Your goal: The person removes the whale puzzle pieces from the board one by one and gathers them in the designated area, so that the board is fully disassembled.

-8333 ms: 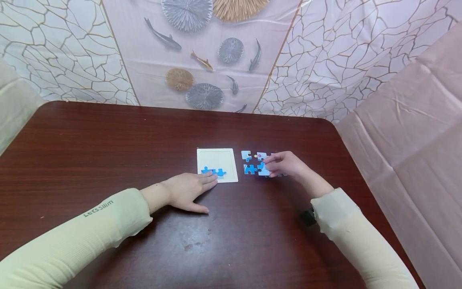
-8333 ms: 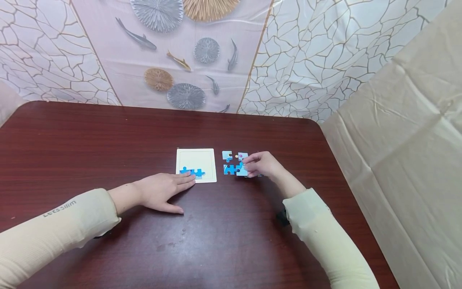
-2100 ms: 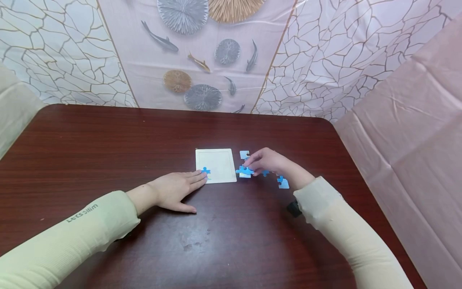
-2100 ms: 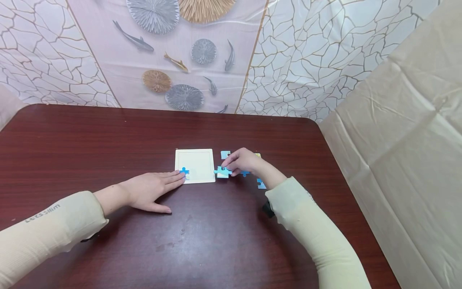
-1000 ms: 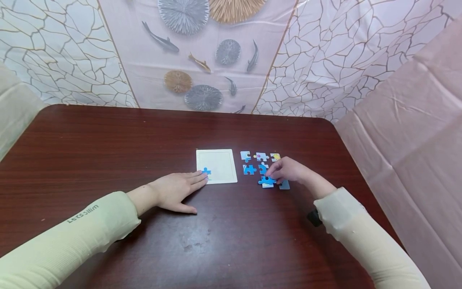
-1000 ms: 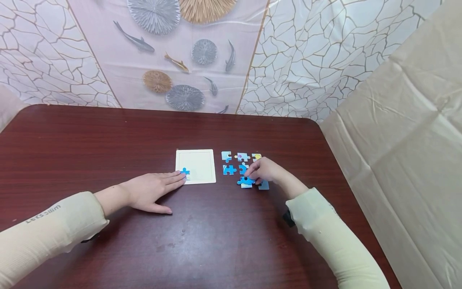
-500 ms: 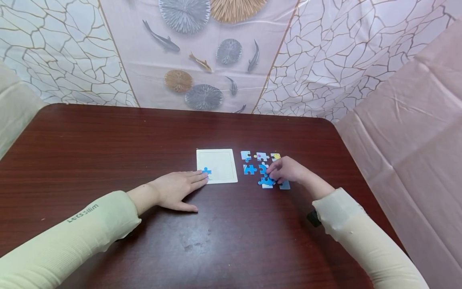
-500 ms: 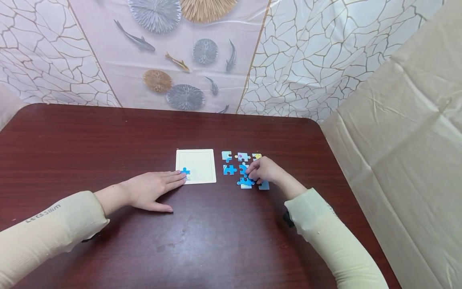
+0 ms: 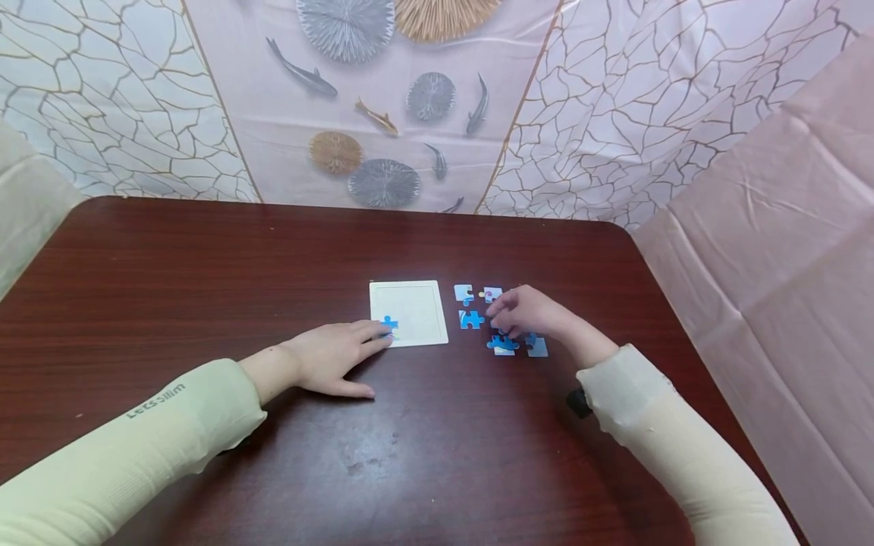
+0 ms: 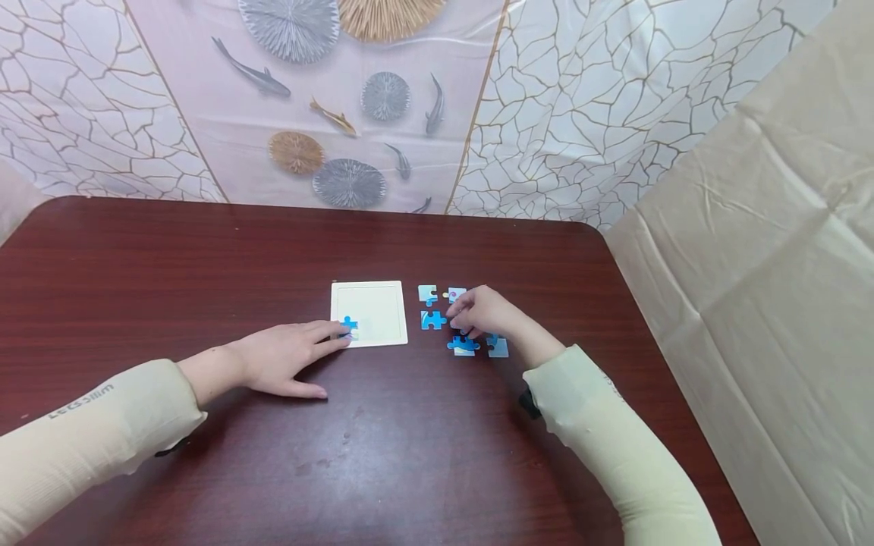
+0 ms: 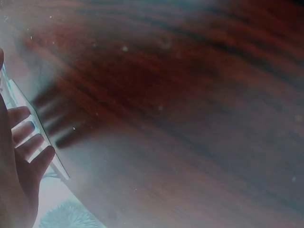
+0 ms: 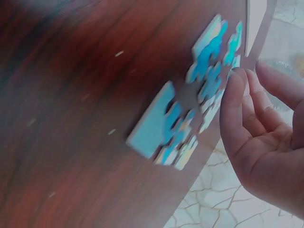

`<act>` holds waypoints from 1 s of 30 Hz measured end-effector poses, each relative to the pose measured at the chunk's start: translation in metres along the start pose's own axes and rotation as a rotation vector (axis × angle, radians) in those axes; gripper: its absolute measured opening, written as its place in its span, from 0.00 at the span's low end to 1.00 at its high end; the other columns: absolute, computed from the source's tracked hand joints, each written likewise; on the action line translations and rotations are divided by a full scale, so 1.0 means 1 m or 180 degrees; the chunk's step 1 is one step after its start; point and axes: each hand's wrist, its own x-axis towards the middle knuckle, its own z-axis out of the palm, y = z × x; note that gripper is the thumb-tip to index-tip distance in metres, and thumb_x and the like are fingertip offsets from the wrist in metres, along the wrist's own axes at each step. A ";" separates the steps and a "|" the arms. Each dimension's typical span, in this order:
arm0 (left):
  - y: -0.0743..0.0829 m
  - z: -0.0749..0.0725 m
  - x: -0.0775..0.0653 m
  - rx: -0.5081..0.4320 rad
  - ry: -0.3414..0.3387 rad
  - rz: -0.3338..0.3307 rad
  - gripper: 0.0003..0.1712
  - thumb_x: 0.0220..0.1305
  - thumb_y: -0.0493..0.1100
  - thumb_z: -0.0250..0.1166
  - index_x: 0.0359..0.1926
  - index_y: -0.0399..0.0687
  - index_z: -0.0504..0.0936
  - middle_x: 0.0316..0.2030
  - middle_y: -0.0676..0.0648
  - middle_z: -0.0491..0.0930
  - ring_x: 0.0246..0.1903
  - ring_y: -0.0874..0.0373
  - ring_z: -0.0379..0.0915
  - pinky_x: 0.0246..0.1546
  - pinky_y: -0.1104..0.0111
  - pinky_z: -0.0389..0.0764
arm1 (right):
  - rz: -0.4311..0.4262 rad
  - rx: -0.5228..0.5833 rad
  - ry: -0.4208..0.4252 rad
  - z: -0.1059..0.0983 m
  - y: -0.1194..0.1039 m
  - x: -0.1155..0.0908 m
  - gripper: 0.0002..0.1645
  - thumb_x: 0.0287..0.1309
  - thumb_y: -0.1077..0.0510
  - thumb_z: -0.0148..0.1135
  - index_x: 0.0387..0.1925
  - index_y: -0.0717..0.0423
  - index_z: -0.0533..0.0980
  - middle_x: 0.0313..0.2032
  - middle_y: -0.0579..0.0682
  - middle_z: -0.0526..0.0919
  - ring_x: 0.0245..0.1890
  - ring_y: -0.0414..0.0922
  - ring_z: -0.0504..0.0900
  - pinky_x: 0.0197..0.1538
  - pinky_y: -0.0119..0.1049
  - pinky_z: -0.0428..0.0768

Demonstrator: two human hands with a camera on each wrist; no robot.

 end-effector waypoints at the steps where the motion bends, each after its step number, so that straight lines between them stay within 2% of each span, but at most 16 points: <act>1: 0.000 0.001 0.000 0.0006 0.0012 0.0010 0.45 0.58 0.66 0.57 0.65 0.38 0.65 0.65 0.41 0.63 0.66 0.49 0.60 0.63 0.60 0.67 | 0.0006 0.0004 0.0012 0.001 -0.003 0.001 0.15 0.59 0.57 0.60 0.46 0.60 0.78 0.41 0.58 0.82 0.34 0.48 0.81 0.41 0.39 0.83; 4: -0.001 0.003 -0.003 0.0042 0.0028 0.0041 0.46 0.58 0.66 0.57 0.66 0.38 0.63 0.65 0.42 0.62 0.66 0.49 0.59 0.64 0.60 0.66 | -0.0029 0.0036 -0.0010 0.006 -0.015 0.005 0.15 0.59 0.57 0.60 0.46 0.60 0.79 0.39 0.57 0.83 0.32 0.47 0.81 0.41 0.39 0.83; 11: -0.004 0.004 -0.010 0.0102 0.0095 0.0064 0.47 0.58 0.66 0.57 0.68 0.40 0.60 0.68 0.40 0.59 0.68 0.44 0.55 0.66 0.56 0.62 | -0.0239 0.0330 -0.0189 0.022 -0.045 0.020 0.17 0.58 0.61 0.59 0.47 0.66 0.78 0.31 0.57 0.82 0.27 0.43 0.79 0.38 0.38 0.84; 15: -0.006 0.004 -0.016 0.0116 0.0079 0.0003 0.48 0.58 0.67 0.56 0.70 0.42 0.58 0.70 0.41 0.55 0.70 0.43 0.51 0.67 0.52 0.58 | -0.0204 0.0416 -0.0227 0.034 -0.062 0.028 0.17 0.58 0.61 0.58 0.49 0.64 0.77 0.34 0.57 0.83 0.29 0.43 0.80 0.39 0.38 0.84; 22: -0.010 0.005 -0.023 0.0095 -0.0111 -0.0089 0.49 0.60 0.69 0.52 0.71 0.44 0.54 0.73 0.44 0.50 0.72 0.45 0.44 0.69 0.50 0.52 | -0.0220 0.0635 -0.0267 0.052 -0.080 0.040 0.19 0.59 0.60 0.58 0.51 0.62 0.76 0.43 0.61 0.83 0.38 0.47 0.83 0.41 0.38 0.84; 26: -0.010 0.006 -0.025 0.0132 -0.0217 -0.0152 0.49 0.59 0.70 0.51 0.72 0.45 0.53 0.73 0.45 0.50 0.72 0.47 0.44 0.70 0.50 0.51 | -0.0256 0.0778 -0.0294 0.061 -0.084 0.046 0.19 0.61 0.59 0.57 0.52 0.62 0.75 0.45 0.62 0.83 0.40 0.49 0.84 0.41 0.38 0.84; 30: -0.010 0.006 -0.026 0.0155 -0.0219 -0.0139 0.50 0.59 0.71 0.52 0.71 0.44 0.54 0.72 0.44 0.52 0.71 0.47 0.47 0.69 0.50 0.53 | -0.0280 0.0980 -0.0322 0.070 -0.087 0.049 0.19 0.61 0.60 0.57 0.52 0.64 0.75 0.47 0.63 0.82 0.40 0.50 0.85 0.41 0.39 0.84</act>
